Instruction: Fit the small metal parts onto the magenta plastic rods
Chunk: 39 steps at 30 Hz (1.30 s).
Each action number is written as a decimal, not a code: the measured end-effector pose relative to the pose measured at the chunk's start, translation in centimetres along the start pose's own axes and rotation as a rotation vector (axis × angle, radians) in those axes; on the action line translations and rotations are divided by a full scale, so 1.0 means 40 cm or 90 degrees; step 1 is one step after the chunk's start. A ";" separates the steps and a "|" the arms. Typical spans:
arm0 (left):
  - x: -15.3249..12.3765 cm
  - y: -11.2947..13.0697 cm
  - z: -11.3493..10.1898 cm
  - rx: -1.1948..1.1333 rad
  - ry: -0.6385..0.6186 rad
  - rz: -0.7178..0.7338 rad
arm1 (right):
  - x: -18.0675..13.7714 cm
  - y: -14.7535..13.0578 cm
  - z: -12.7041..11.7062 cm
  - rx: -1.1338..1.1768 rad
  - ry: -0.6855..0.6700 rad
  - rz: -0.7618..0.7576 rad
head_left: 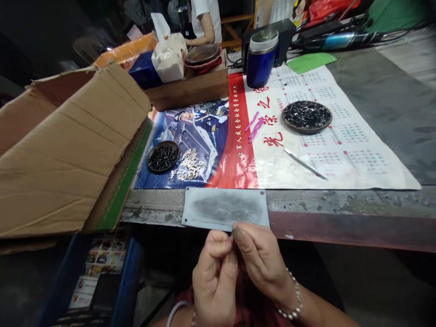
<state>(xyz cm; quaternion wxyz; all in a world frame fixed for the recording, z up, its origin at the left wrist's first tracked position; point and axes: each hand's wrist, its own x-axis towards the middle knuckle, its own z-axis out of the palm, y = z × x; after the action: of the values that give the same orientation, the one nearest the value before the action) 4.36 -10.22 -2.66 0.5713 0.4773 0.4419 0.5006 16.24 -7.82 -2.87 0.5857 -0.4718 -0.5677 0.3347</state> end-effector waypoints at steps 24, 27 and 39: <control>0.014 -0.005 -0.008 0.006 -0.027 0.109 | -0.044 -0.018 0.015 0.099 0.089 -0.009; 0.015 -0.002 0.001 -0.012 -0.021 0.101 | -0.040 -0.011 0.013 0.136 0.081 0.013; 0.009 -0.001 -0.013 -0.005 -0.028 0.116 | -0.026 -0.037 -0.018 -0.055 0.013 -0.121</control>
<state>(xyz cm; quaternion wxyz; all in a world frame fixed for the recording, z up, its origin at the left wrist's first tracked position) 3.87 -9.78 -2.78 0.5349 0.5243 0.3819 0.5414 16.59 -9.39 -1.78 0.5998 -0.4441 -0.6178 0.2476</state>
